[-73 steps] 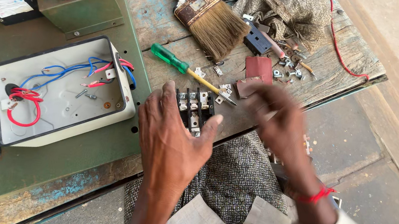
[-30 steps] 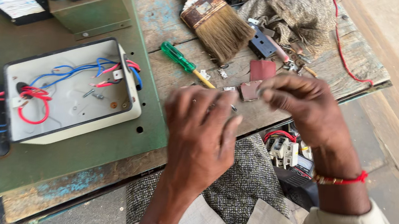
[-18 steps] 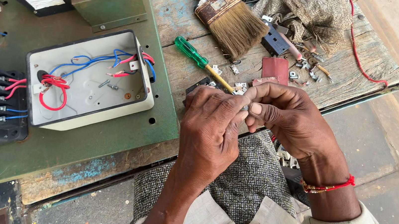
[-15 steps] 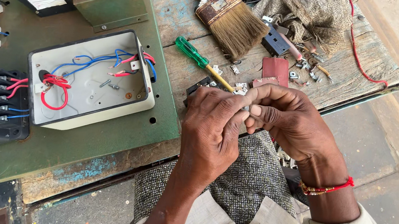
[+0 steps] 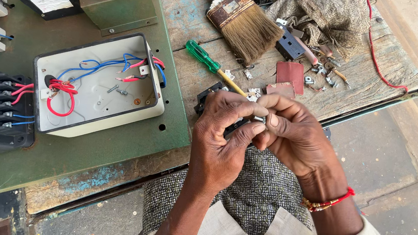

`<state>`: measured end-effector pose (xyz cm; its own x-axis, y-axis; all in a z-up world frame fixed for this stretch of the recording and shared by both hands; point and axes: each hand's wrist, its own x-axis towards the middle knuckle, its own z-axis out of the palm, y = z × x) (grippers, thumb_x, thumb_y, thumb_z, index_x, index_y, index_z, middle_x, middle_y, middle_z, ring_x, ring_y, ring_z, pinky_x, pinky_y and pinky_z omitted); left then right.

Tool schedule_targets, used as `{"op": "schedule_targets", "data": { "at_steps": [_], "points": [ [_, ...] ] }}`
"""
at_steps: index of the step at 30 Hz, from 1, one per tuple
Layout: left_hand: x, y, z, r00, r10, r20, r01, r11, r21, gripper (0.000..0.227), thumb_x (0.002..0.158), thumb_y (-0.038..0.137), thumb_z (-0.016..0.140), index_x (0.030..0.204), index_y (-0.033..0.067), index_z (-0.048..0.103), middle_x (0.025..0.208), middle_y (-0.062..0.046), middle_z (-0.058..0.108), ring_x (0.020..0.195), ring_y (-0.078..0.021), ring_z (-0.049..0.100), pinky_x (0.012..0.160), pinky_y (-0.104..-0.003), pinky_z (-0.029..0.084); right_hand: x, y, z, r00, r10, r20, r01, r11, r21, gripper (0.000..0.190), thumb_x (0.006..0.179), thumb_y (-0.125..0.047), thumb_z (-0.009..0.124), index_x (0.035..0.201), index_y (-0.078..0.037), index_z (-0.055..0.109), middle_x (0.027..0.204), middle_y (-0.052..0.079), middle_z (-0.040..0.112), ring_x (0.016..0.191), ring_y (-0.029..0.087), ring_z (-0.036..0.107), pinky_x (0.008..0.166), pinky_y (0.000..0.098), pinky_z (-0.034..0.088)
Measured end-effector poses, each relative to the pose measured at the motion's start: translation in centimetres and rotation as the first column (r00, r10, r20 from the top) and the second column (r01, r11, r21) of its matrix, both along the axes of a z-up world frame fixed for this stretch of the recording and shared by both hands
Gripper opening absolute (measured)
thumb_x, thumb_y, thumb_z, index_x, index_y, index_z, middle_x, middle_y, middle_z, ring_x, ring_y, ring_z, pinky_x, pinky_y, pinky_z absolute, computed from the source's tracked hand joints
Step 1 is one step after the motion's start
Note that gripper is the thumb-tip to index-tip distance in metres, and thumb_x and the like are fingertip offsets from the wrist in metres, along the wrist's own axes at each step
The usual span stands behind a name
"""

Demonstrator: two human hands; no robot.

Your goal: The person assembles a small black electrical component by hand, inserting metal terminals and tightening them with a green screwdriver. They handle multiple small metal parts and use the screwdriver to secure connections on the component held in their lap.

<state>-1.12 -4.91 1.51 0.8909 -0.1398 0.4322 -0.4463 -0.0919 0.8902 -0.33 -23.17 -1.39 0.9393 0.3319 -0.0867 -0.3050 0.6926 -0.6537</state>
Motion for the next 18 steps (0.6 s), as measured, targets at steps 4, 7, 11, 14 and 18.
{"op": "schedule_targets", "data": {
  "at_steps": [4,7,11,14,18],
  "points": [
    [0.1,0.3,-0.4,1.000,0.021,0.006,-0.021,0.999,0.033,0.017,0.095,0.013,0.075,0.112,0.0134,0.074,0.106,-0.002,0.058,0.111,-0.0182,0.055,0.099,-0.035,0.051,-0.4,0.0,-0.9,0.998,0.046,-0.031,-0.046,0.999,-0.002,0.027,0.098,-0.007,0.070,0.119,0.009,0.069,0.091,0.013,0.073,0.075,0.020,0.071,0.067,0.0326,0.057],
    [-0.1,0.7,-0.7,0.999,0.026,0.048,-0.029,0.996,0.082,0.023,0.094,0.016,0.076,0.117,0.0144,0.074,0.111,-0.003,0.059,0.116,-0.0189,0.055,0.103,-0.036,0.050,-0.3,-0.5,-0.8,0.998,0.040,-0.055,-0.045,0.996,-0.081,0.027,0.097,-0.008,0.070,0.117,0.009,0.072,0.088,0.013,0.073,0.071,0.018,0.070,0.063,0.0311,0.056],
    [0.9,2.0,-1.2,0.988,0.067,0.137,-0.082,0.991,0.104,0.045,0.095,0.027,0.077,0.136,0.0106,0.066,0.130,-0.005,0.064,0.127,-0.0222,0.055,0.115,-0.042,0.048,1.1,-2.1,0.2,0.998,-0.060,-0.036,0.048,0.959,-0.278,0.019,0.098,-0.008,0.068,0.111,0.006,0.071,0.086,0.013,0.074,0.066,0.017,0.069,0.058,0.0287,0.056],
    [1.2,4.1,-1.0,0.960,0.140,0.243,-0.223,0.904,0.363,0.059,0.087,0.030,0.080,0.138,0.0072,0.061,0.136,-0.012,0.059,0.134,-0.0299,0.051,0.121,-0.048,0.041,3.2,-3.5,0.6,1.000,-0.022,-0.016,0.016,0.955,-0.297,0.016,0.101,-0.010,0.068,0.106,0.006,0.071,0.086,0.012,0.074,0.067,0.016,0.070,0.058,0.0276,0.057],
    [1.8,3.9,-1.5,0.982,0.112,0.151,-0.174,0.840,0.513,0.088,0.075,0.036,0.087,0.144,-0.0002,0.047,0.138,-0.024,0.050,0.130,-0.0402,0.047,0.113,-0.052,0.036,6.2,-3.6,-0.1,0.997,0.058,-0.057,-0.078,0.884,-0.462,0.015,0.101,-0.012,0.070,0.099,0.003,0.069,0.085,0.010,0.074,0.065,0.014,0.068,0.056,0.0259,0.055]
  ]
}}
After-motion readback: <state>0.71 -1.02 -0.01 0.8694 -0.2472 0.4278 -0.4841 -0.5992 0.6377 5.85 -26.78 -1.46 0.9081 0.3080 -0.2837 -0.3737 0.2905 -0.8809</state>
